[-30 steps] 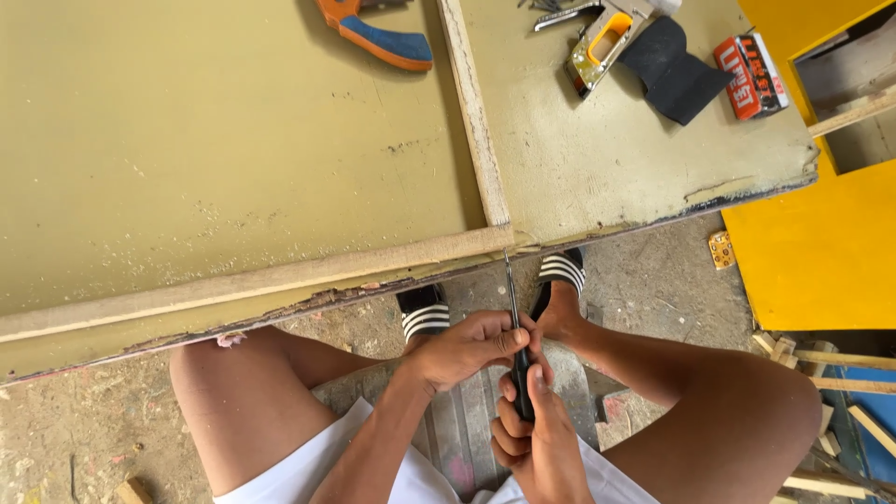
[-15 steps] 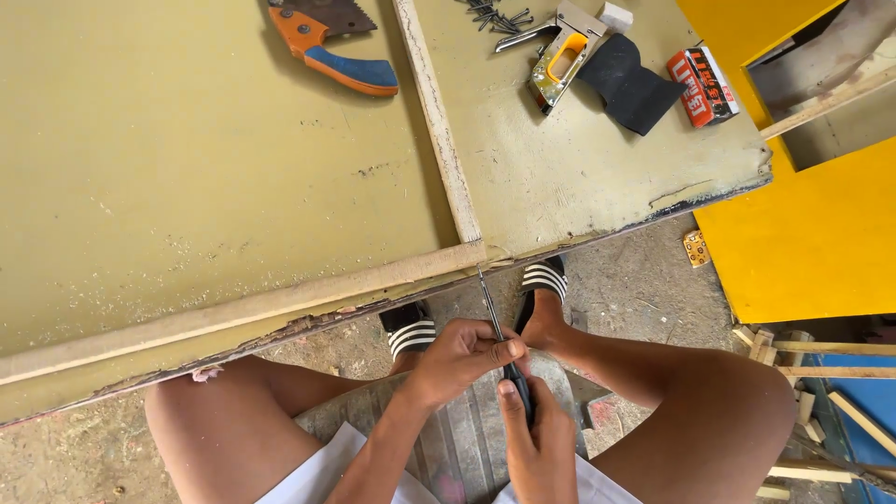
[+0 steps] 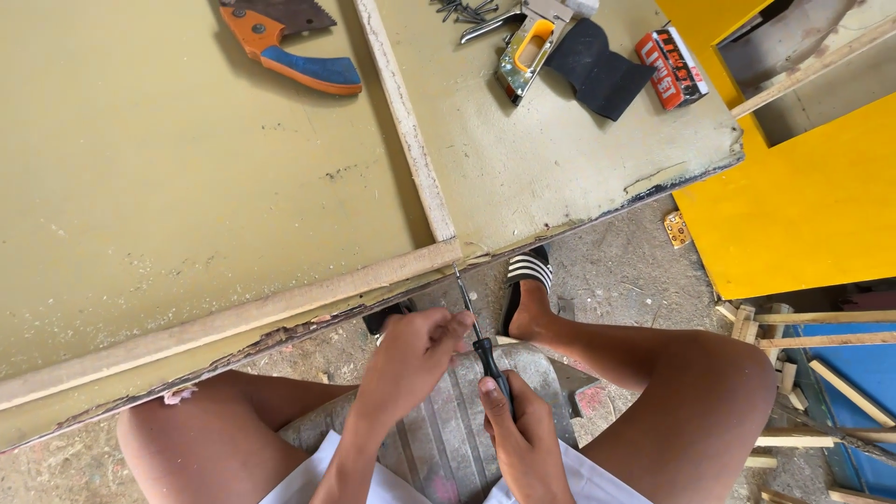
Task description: Using a screwdriver to pry and adjust a thin wooden strip on a larger frame on a workbench.
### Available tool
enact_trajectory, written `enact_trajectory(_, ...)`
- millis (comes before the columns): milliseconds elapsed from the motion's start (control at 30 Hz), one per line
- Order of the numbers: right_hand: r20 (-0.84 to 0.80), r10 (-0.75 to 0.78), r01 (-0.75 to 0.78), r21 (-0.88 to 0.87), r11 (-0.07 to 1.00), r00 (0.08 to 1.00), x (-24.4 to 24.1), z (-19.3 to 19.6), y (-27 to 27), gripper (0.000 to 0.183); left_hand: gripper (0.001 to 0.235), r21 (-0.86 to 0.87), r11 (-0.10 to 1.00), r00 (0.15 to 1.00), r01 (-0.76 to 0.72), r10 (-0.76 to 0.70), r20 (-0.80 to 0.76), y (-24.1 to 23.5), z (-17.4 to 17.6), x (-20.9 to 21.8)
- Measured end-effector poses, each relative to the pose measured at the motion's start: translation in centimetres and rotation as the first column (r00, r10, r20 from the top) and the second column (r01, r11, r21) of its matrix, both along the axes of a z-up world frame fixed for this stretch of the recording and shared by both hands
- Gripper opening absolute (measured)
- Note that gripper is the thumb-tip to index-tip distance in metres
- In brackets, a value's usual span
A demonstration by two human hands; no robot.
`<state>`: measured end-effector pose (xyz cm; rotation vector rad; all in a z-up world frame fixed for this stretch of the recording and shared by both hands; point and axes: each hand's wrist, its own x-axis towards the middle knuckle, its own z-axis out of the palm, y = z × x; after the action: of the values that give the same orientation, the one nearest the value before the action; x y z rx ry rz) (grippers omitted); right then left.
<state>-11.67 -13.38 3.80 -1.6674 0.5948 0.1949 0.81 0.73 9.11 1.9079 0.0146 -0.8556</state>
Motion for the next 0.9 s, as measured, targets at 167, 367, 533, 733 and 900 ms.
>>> enact_trajectory(167, -0.05, 0.078, -0.09, -0.295, 0.951, 0.996, 0.4, 0.9, -0.1, 0.049, 0.02, 0.019, 0.967, 0.418, -0.255, 0.093, 0.904, 0.5, -1.2, 1.7)
enact_trajectory(367, -0.037, 0.099, -0.105, -0.432, 0.896, 0.994, 0.5, 0.1, 0.3, 0.052, 0.019, 0.354, 0.849, 0.274, -0.392, -0.26, 0.926, -0.6, -5.9, 4.2)
enact_trajectory(533, 0.038, 0.04, -0.026, -0.326, 0.945, 0.998, 0.5, -1.1, 0.5, 0.052, 0.015, 0.253, 0.878, 0.227, -0.407, -0.171, 0.959, -0.9, -5.1, 4.0)
enact_trajectory(733, 0.08, -0.184, 0.154, 0.284, 0.946, 0.98, 0.1, -3.0, 1.0, 0.046, 0.014, 0.231, 0.879, 0.224, -0.418, -0.147, 0.963, -1.0, -5.2, 4.1)
enact_trajectory(900, -0.25, -0.331, 0.413, 0.477, 0.775, 0.91, 0.6, -1.7, 1.4, 0.056, 0.011, 0.226, 0.883, 0.22, -0.412, -0.144, 0.965, -1.0, -5.4, 4.0)
